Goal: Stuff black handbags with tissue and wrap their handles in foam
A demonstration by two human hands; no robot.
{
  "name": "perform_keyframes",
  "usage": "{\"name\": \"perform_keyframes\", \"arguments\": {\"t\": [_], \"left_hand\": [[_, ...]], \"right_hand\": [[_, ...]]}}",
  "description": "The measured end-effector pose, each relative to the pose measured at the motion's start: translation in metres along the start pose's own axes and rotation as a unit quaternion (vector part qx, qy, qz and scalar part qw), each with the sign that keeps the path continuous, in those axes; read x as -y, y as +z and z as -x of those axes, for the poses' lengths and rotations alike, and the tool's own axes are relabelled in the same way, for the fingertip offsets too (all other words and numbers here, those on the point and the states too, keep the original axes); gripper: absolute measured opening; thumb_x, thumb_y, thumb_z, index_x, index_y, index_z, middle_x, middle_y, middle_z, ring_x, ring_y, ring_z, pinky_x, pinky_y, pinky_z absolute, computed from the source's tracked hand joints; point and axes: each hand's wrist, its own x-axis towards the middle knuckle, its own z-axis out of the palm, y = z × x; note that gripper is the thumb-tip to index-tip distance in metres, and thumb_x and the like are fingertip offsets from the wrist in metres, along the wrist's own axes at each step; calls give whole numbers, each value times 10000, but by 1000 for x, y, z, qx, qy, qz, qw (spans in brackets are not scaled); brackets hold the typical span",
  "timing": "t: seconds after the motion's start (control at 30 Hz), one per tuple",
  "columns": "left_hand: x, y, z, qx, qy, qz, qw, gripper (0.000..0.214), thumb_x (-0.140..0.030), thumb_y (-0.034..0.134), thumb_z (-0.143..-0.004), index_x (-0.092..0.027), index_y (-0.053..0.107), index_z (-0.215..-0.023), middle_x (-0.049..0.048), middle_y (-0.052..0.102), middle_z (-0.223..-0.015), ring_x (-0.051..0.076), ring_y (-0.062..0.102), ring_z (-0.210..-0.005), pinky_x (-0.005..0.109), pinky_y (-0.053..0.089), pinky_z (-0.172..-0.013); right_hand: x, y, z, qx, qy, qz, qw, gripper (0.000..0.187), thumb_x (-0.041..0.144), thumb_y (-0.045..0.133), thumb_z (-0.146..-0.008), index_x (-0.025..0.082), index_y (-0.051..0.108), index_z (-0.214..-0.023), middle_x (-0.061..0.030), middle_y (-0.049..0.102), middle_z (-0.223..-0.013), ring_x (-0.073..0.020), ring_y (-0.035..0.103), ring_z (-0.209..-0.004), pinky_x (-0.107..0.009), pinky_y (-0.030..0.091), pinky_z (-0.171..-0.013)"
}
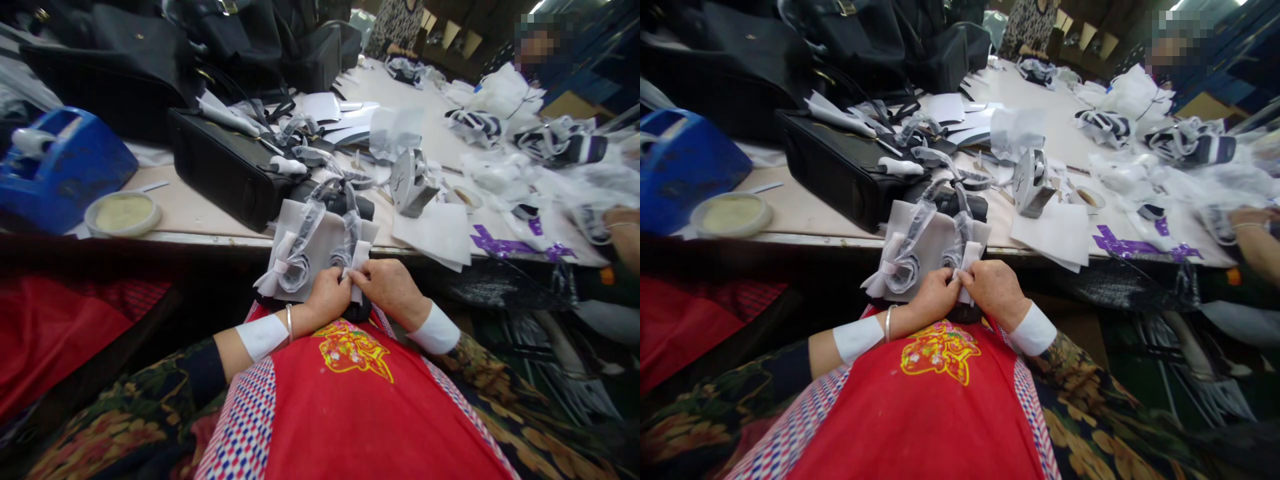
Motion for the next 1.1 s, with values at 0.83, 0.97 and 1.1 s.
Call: {"name": "perform_keyframes", "arguments": {"t": [0.83, 0.97, 1.1], "left_hand": [[8, -7, 2, 81, -57, 188, 977, 283, -302, 602, -900, -107, 753, -1040, 79, 770, -904, 165, 662, -732, 244, 515, -636], [10, -6, 3, 122, -85, 243, 959, 294, -323, 600, -910, -118, 733, -1074, 68, 767, -887, 158, 678, -723, 260, 550, -680], [8, -7, 3, 127, -95, 263, 952, 285, -323, 597, -912, -129, 725, -1076, 55, 763, -854, 163, 684, -721, 265, 559, -676]], "right_hand": [[-56, 52, -10, 98, -24, -567, 817, 442, 567, 667, -806, 141, 657, -690, 2, 627, -615, -121, 514, -563, -244, 405, -552], [-54, 56, -7, 47, 39, -550, 833, 366, 502, 659, -815, 141, 719, -803, -29, 699, -691, -140, 563, -581, -266, 455, -578], [-44, 47, 10, -197, 82, -428, 878, 231, 347, 587, -905, 175, 741, -892, -72, 748, -898, -204, 663, -839, -323, 514, -808]]}}
